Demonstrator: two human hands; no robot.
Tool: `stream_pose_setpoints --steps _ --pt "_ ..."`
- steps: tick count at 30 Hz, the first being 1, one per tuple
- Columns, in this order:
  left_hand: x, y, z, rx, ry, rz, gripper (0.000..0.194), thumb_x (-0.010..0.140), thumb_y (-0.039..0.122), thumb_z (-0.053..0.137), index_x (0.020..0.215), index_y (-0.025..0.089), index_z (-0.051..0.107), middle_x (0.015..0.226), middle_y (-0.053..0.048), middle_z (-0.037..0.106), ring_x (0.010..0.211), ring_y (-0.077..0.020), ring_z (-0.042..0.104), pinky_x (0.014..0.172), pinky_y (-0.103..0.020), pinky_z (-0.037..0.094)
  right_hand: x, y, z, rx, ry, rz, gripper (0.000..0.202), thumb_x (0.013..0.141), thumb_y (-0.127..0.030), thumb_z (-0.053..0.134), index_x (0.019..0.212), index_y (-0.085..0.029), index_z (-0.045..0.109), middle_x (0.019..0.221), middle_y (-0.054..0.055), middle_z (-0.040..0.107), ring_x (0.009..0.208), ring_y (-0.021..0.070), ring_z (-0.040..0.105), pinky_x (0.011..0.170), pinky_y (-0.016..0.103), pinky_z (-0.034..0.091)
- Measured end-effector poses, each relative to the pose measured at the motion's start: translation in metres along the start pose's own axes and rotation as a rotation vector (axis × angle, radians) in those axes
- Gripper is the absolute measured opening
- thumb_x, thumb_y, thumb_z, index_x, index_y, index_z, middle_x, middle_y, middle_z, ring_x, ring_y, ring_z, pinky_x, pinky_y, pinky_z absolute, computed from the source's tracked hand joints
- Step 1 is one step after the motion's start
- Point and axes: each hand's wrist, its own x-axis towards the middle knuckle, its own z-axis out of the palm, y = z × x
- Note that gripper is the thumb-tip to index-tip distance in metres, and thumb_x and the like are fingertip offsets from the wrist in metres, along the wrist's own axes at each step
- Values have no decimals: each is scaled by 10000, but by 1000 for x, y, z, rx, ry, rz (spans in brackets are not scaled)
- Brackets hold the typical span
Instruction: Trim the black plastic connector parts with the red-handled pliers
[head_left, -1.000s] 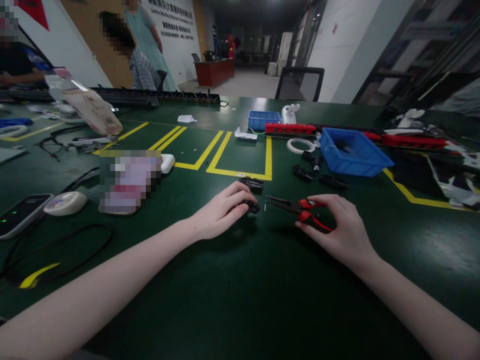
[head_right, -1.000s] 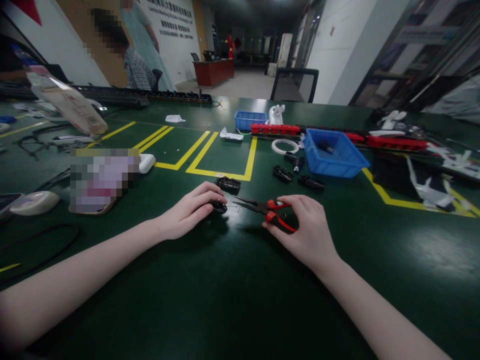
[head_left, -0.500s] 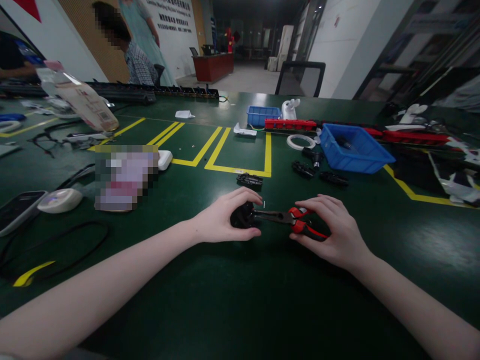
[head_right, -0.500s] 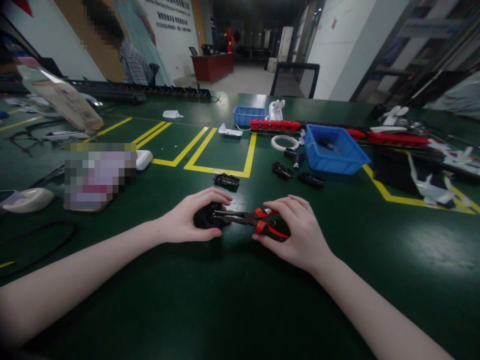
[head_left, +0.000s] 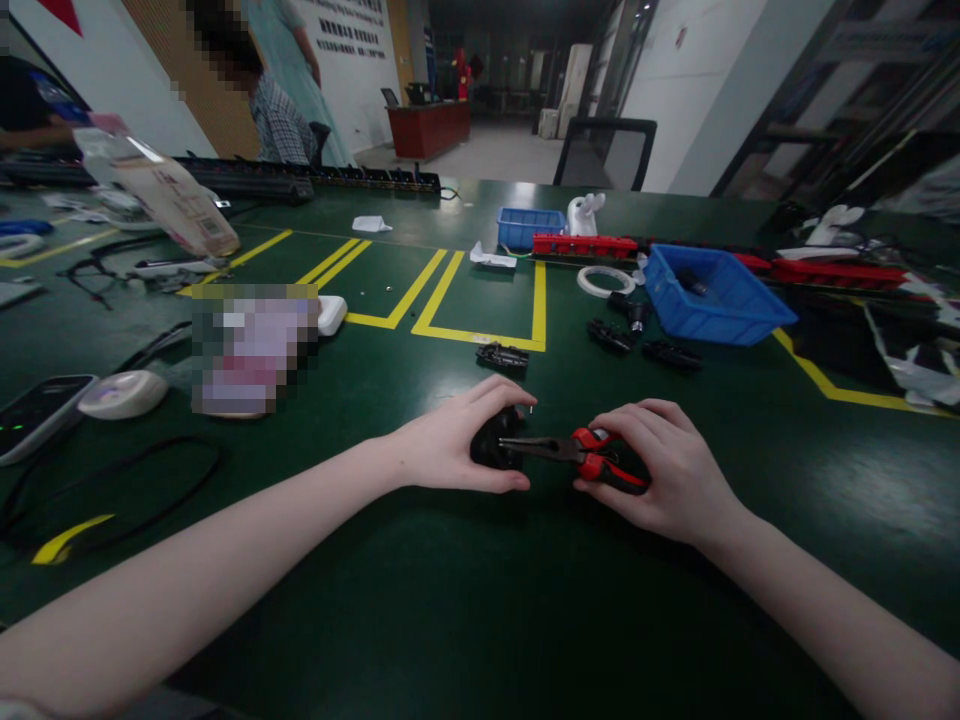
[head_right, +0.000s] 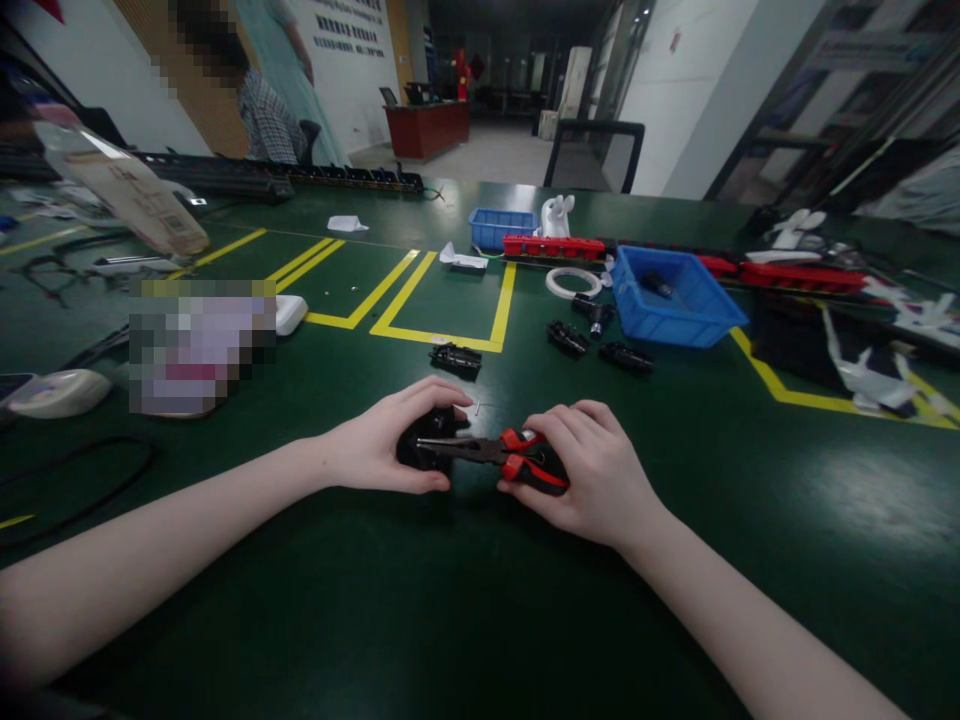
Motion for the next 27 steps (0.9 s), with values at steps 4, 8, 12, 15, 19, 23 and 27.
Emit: stream_pose_setpoints --steps 4,8,12,15,19,23,27 --pt "1 1 1 -1 16 -4 579 727 415 712 1186 186 442 1124 -87 520 1025 -242 543 883 -403 471 -1 1 -1 -16 -11 27 421 752 -498 626 1014 -188 515 901 89 658 794 233 610 792 426 427" --pt "1 1 -1 2 24 -19 547 744 417 696 1171 185 445 1113 -81 527 1009 -238 544 876 -405 470 -2 3 -1 -16 3 71 456 744 -480 638 1074 -194 507 967 101 651 903 267 603 833 443 416" --pt "-1 2 -2 -6 29 -18 516 750 420 684 1156 197 457 1137 -83 510 1028 -246 535 881 -411 472 -3 4 -1 -9 -5 86 458 746 -482 633 1095 -216 503 999 96 650 931 278 603 870 461 398" --pt "-1 2 -2 -6 28 -4 514 746 424 685 1148 193 464 1144 -89 504 1034 -250 534 887 -416 470 -2 4 -1 -17 -7 59 443 749 -489 631 1074 -214 505 971 90 658 890 266 614 865 456 394" --pt "-1 1 -1 5 30 12 520 753 421 683 1159 184 462 1162 -94 501 1058 -246 526 905 -405 461 -2 4 -1 -26 -25 35 428 758 -490 624 1041 -192 505 924 90 660 817 241 615 800 423 407" --pt "-1 -1 0 57 20 12 547 772 453 653 1197 182 440 1188 -100 507 1065 -249 532 884 -383 470 -3 4 0 -34 -46 33 405 771 -492 607 1028 -195 505 909 85 657 785 230 613 787 413 405" --pt "-2 -3 3 253 18 -8 670 783 574 576 1276 162 384 1224 -127 500 997 -260 566 793 -373 481 -3 4 -1 -83 -31 2 400 779 -503 589 1024 -197 509 908 90 664 779 238 615 778 414 403"
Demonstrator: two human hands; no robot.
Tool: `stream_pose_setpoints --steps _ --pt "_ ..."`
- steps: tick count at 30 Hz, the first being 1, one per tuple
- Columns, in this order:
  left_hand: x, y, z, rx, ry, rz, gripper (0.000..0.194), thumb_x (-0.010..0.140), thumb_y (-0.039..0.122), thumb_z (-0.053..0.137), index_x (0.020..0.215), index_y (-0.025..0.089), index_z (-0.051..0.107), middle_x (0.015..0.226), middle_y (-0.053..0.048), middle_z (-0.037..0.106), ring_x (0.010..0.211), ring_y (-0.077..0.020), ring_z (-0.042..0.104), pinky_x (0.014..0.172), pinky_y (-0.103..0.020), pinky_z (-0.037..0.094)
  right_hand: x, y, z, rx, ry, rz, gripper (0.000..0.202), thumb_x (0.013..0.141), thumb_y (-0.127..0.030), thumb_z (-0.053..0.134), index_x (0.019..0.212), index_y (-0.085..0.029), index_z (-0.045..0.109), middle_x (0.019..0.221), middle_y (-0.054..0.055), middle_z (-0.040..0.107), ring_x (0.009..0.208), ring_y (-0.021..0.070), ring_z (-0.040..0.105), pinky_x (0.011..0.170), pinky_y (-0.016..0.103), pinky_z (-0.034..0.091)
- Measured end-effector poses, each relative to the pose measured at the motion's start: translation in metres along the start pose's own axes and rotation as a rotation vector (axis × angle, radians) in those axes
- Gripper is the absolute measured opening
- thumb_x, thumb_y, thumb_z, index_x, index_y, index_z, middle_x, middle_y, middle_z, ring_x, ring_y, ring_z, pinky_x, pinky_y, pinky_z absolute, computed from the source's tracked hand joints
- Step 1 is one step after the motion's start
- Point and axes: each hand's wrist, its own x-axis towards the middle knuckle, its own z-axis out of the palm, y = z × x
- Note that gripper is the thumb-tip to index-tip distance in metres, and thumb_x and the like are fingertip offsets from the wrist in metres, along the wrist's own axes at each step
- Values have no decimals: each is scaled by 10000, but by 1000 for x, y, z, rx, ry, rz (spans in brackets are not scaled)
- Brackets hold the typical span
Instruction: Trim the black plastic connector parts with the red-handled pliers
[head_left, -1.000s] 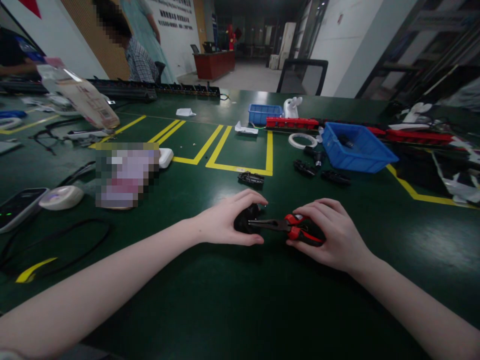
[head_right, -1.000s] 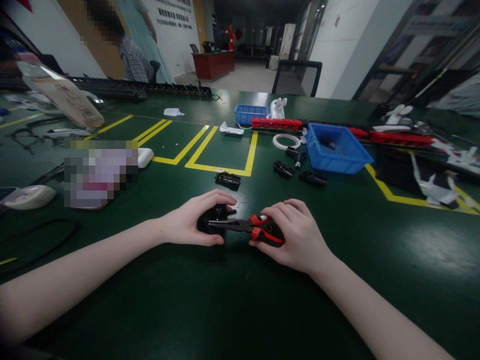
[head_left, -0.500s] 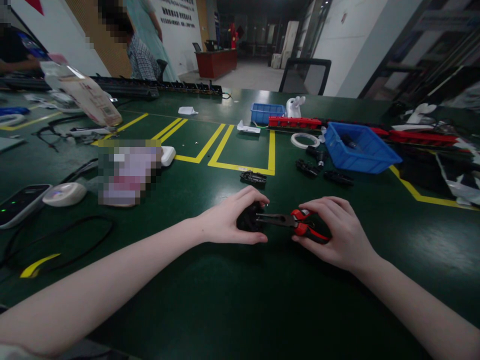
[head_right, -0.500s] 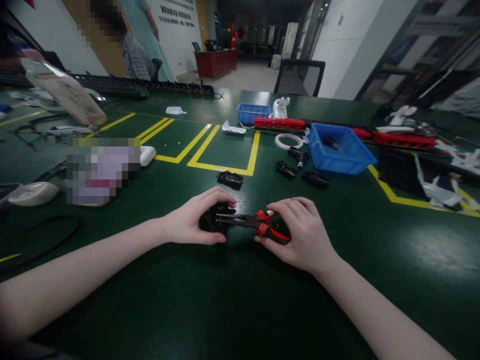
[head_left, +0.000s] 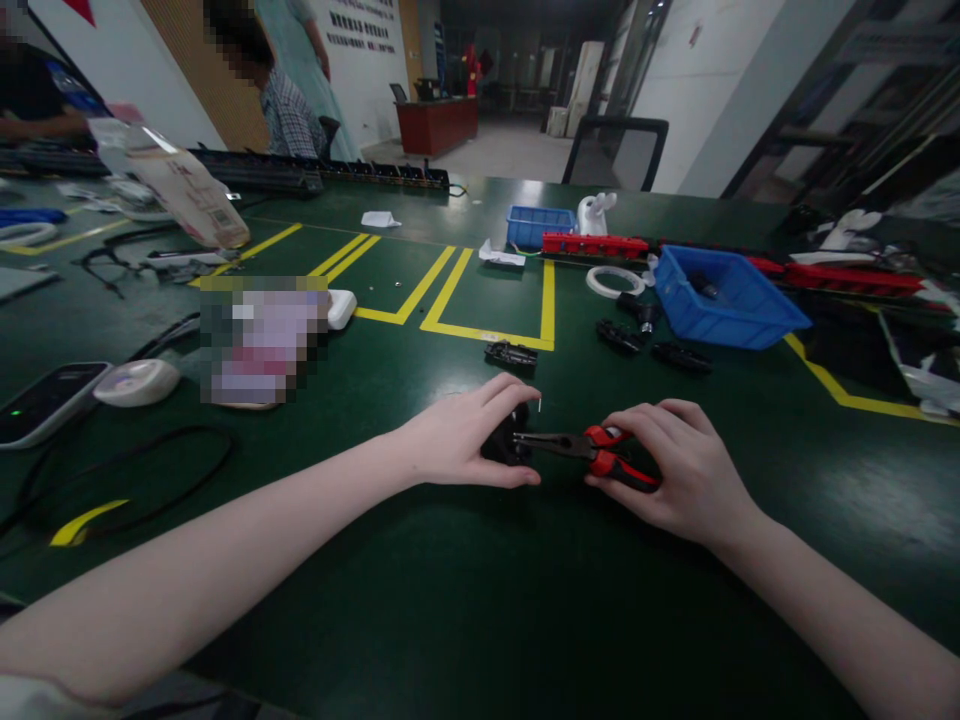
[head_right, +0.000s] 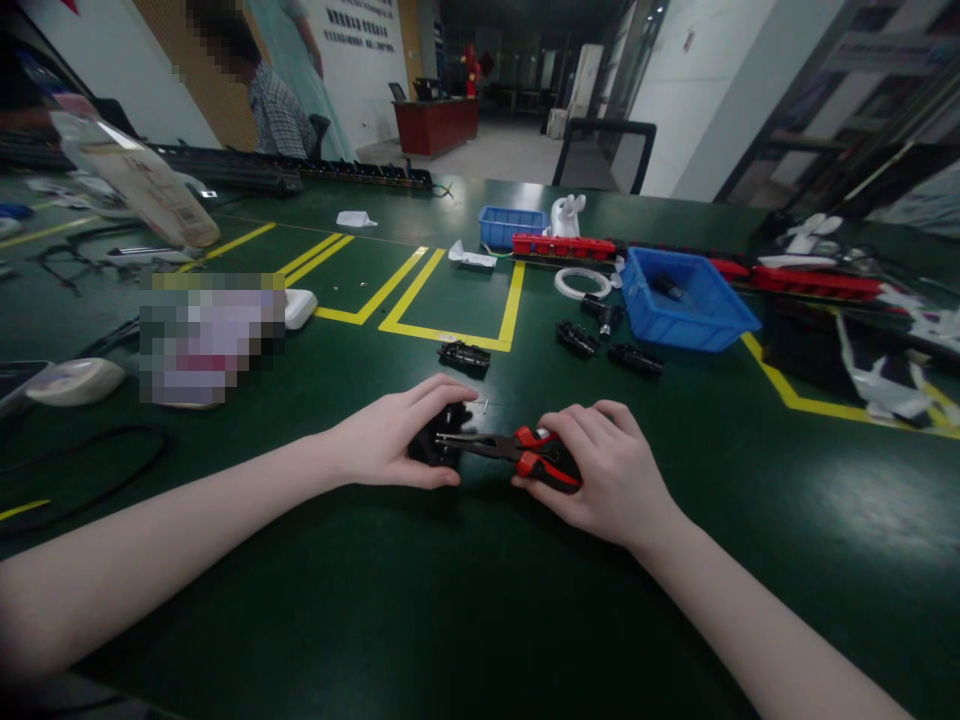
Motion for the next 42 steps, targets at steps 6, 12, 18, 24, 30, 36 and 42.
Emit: stream_pose_setpoints --steps 6,12,18,24,30,36,42 --pt "2 -2 4 299 59 35 759 741 733 485 1161 101 505 1028 -117 611 927 -284 570 786 -394 396 2 2 -2 -130 56 -62 420 754 -542 598 971 -188 534 848 93 670 795 264 612 891 489 372" --pt "4 -2 4 168 -13 44 635 792 653 494 1136 119 516 1018 -98 621 901 -251 580 778 -362 397 3 0 -3 -202 59 -108 420 793 -543 548 968 -162 536 839 117 674 757 267 618 885 497 368" --pt "4 -3 3 2 -28 22 588 775 584 573 1168 153 494 1078 -93 604 952 -255 573 820 -386 433 3 -1 -3 -197 55 -120 408 815 -528 524 974 -152 522 846 131 668 748 268 615 843 480 376" --pt "3 -2 3 -42 4 -19 706 759 539 628 1301 158 384 1152 -103 534 948 -252 565 787 -390 478 2 2 0 -108 -1 -89 409 836 -541 490 989 -162 508 859 115 658 745 245 603 788 434 398" --pt "2 -3 4 -40 45 -19 719 758 514 645 1324 190 344 1174 -101 516 970 -256 563 794 -389 485 2 4 1 -57 -19 -55 410 854 -526 474 994 -142 506 851 105 638 731 222 586 766 406 413" --pt "3 -4 3 -12 27 1 715 767 575 610 1307 171 371 1168 -109 540 997 -271 558 822 -404 466 2 4 1 -55 -29 -52 415 855 -524 472 1002 -138 501 859 106 634 727 216 585 763 402 420" --pt "5 -6 1 -72 -61 16 653 781 609 571 1249 172 443 1180 -99 575 996 -271 572 845 -407 451 2 3 0 -63 -9 -74 402 855 -513 474 1000 -139 502 866 108 636 729 216 584 773 404 417"
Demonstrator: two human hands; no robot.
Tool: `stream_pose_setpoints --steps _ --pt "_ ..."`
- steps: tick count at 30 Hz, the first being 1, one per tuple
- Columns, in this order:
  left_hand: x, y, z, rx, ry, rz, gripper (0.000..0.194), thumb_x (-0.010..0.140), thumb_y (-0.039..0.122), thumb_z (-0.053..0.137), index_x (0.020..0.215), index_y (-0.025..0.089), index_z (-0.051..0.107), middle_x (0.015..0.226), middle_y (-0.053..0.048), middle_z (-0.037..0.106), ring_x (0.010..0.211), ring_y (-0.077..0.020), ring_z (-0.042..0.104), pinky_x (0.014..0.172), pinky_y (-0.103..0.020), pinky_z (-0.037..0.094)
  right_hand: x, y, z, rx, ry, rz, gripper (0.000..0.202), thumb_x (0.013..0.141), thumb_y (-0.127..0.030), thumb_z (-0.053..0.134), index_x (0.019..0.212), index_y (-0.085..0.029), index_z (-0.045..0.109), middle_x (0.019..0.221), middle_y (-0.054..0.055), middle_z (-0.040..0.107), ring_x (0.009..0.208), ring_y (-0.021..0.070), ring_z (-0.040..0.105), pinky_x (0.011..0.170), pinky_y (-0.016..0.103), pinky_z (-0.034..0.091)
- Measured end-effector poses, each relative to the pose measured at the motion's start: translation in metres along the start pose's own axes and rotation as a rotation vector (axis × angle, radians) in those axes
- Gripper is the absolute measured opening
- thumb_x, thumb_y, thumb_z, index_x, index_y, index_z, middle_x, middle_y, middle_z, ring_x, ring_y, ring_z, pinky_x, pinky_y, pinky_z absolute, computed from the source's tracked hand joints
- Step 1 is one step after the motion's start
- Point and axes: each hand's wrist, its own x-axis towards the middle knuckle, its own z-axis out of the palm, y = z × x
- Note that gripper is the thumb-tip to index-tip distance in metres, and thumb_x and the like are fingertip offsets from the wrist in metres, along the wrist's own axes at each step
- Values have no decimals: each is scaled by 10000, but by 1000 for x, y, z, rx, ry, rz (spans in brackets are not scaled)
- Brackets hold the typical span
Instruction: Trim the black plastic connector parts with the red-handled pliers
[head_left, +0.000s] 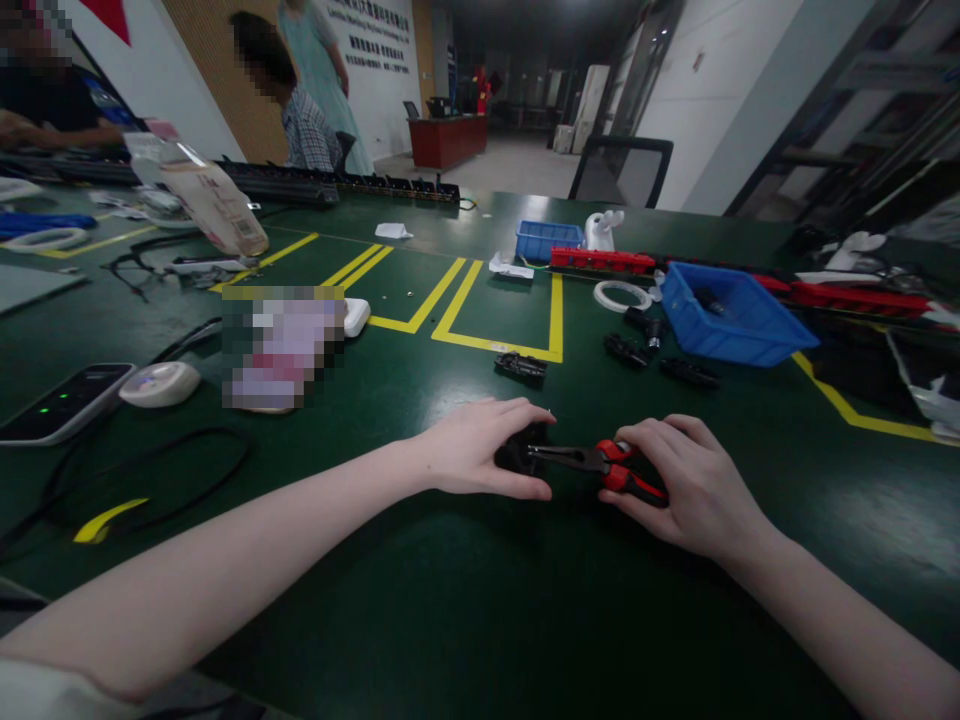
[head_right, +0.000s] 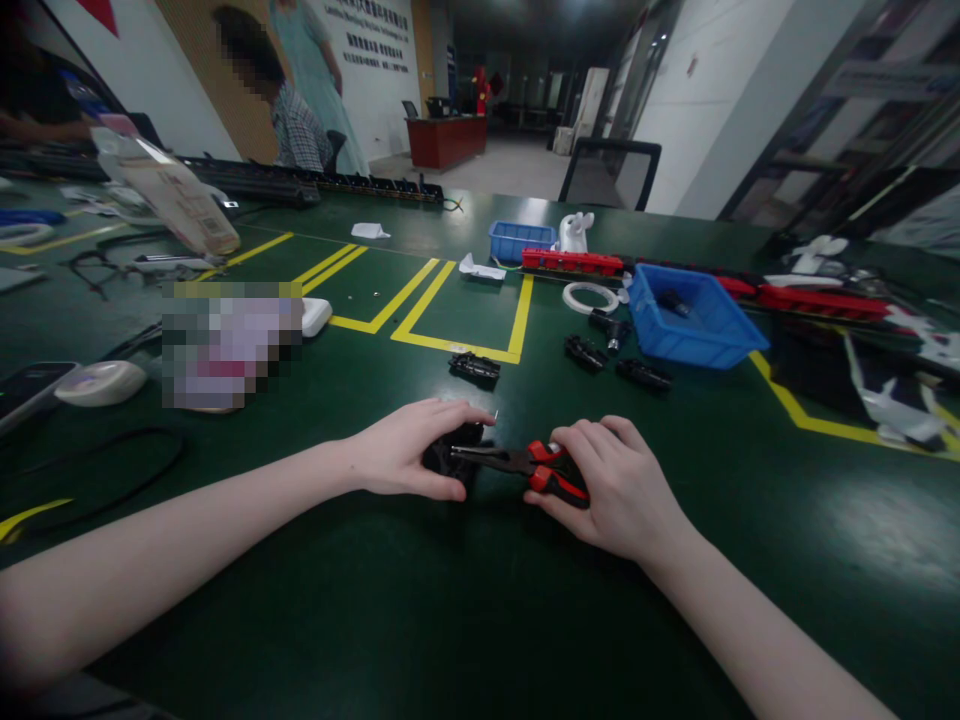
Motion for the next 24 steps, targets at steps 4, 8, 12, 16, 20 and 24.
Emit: stream_pose_setpoints --steps 4,8,12,16,20,24 --pt "0 1 0 -13 -8 -7 655 775 599 586 1252 176 440 1156 -95 577 970 -268 576 821 -406 461 0 0 1 31 -6 17 390 845 -510 493 1002 -154 506 877 103 642 745 217 595 784 400 414" --pt "-3 3 1 -31 51 -43 742 752 556 643 1334 209 342 1194 -104 521 973 -260 572 786 -385 486 0 0 1 42 -10 24 399 843 -516 494 992 -146 513 865 105 642 737 214 597 781 399 415" --pt "-3 4 1 -19 67 -44 780 738 531 674 1352 214 311 1215 -95 502 995 -255 564 790 -382 495 0 1 1 24 -13 21 422 846 -527 482 987 -131 513 860 113 637 736 214 591 769 401 417" --pt "-3 4 1 8 59 -40 788 736 545 668 1350 201 315 1221 -96 504 995 -257 564 829 -396 482 -1 0 0 28 -20 27 421 843 -533 484 990 -139 508 866 109 634 744 214 590 778 403 413" --pt "-3 5 -1 5 49 -39 754 743 568 646 1333 205 347 1181 -88 530 965 -244 570 793 -364 480 -1 0 0 39 -9 22 422 842 -527 492 1003 -136 502 881 112 632 759 213 592 793 400 408" --pt "-2 4 -2 18 22 -23 722 732 605 629 1282 188 419 1114 -87 580 948 -252 574 770 -364 465 -1 -2 -1 27 7 18 423 841 -529 492 1003 -138 505 876 107 634 755 211 592 794 397 406"
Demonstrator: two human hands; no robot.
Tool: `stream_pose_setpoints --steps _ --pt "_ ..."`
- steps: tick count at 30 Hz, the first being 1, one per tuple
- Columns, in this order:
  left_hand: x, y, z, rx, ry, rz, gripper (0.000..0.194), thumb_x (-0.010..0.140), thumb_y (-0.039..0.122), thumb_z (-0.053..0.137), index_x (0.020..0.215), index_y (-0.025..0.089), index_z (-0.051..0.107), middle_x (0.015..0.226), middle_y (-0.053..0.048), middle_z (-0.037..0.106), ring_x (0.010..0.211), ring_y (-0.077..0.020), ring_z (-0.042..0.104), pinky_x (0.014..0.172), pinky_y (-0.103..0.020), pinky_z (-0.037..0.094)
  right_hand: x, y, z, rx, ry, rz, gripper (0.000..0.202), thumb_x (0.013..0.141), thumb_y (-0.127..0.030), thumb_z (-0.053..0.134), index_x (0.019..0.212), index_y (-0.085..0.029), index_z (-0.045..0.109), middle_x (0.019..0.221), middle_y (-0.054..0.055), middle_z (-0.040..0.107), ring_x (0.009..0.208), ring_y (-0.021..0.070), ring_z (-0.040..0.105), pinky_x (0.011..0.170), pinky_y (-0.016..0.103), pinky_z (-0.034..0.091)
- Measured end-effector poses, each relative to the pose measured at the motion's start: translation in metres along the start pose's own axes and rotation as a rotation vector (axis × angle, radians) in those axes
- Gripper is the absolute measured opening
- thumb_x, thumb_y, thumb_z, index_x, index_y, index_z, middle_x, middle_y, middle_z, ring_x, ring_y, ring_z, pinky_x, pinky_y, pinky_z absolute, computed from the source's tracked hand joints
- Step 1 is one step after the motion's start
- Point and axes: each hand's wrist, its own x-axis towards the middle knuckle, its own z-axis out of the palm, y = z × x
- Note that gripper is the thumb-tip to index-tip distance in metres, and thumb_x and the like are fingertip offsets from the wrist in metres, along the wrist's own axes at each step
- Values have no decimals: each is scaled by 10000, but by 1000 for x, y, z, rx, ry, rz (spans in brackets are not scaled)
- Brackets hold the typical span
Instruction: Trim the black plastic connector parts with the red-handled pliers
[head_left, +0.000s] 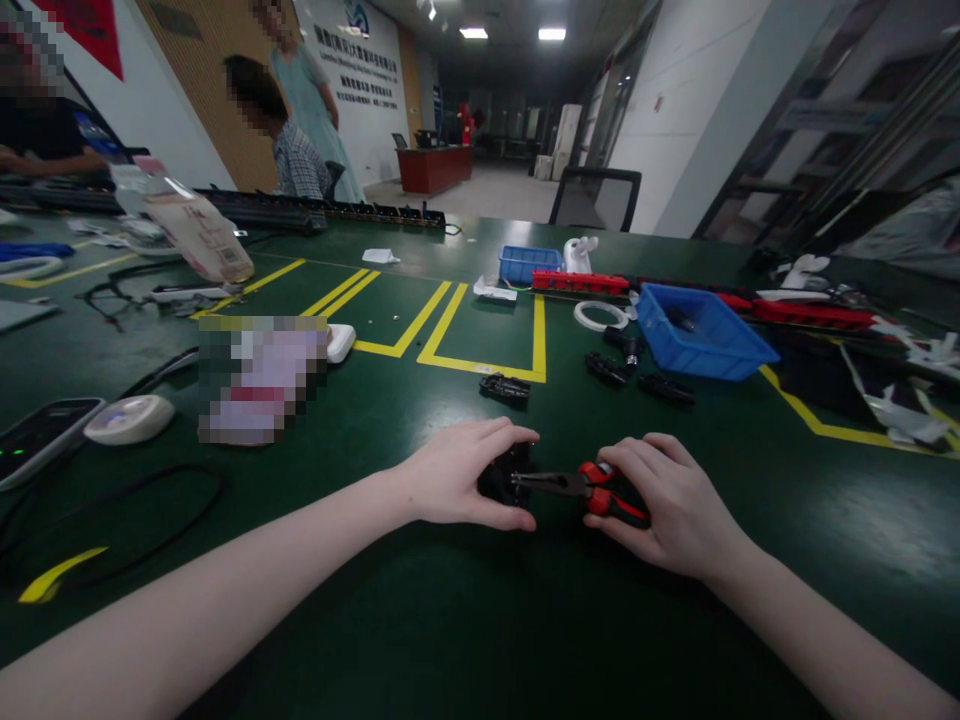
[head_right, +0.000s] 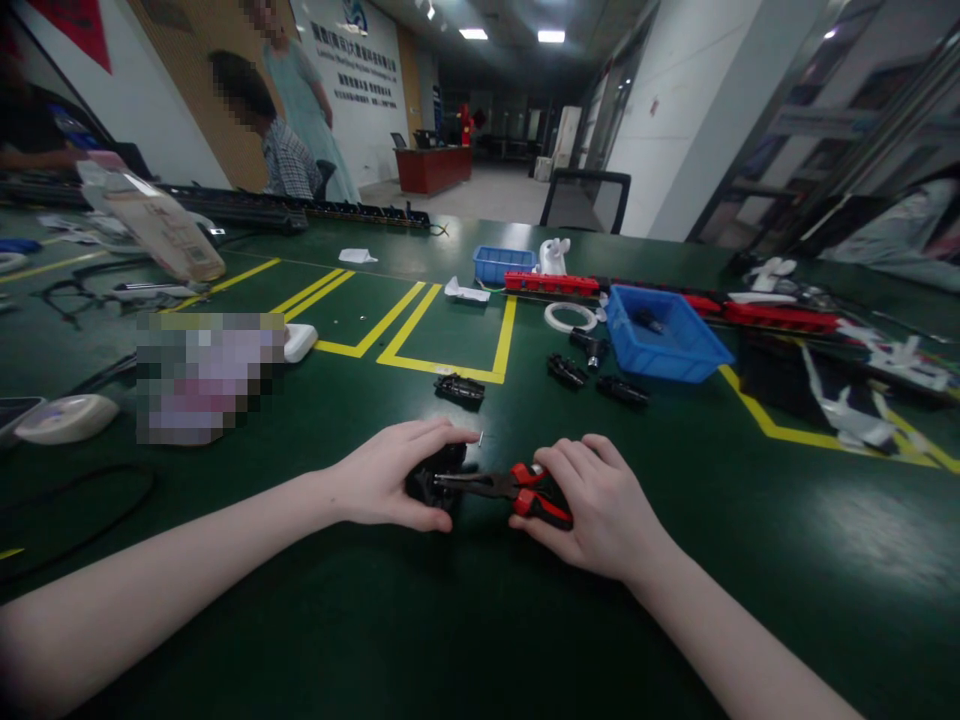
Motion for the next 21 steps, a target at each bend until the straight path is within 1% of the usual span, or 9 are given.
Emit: stream_pose_setpoints --steps 4,9,15,21 --pt "1 -1 0 -4 -18 16 705 729 621 615 1249 173 453 1107 -89 597 952 -259 577 794 -381 456 0 -1 0 2 4 -3 439 832 -531 504 1000 -126 519 873 110 640 762 217 599 793 399 405" --pt "0 1 -1 8 -31 14 706 762 614 585 1289 179 411 1133 -95 570 950 -252 572 771 -375 472 0 -1 0 3 10 12 427 832 -522 506 998 -129 527 883 116 644 772 223 605 797 401 403" --pt "-2 3 -1 32 0 18 748 761 600 602 1330 196 333 1178 -106 517 946 -258 573 762 -388 488 0 -2 -1 24 -12 29 417 825 -521 515 989 -138 526 872 107 642 753 217 598 783 404 416" --pt "-2 4 1 70 45 -14 776 750 540 655 1347 217 280 1200 -103 490 954 -252 569 758 -385 498 1 -1 -1 55 -30 57 411 823 -508 523 984 -130 533 879 110 638 758 215 593 785 406 420"
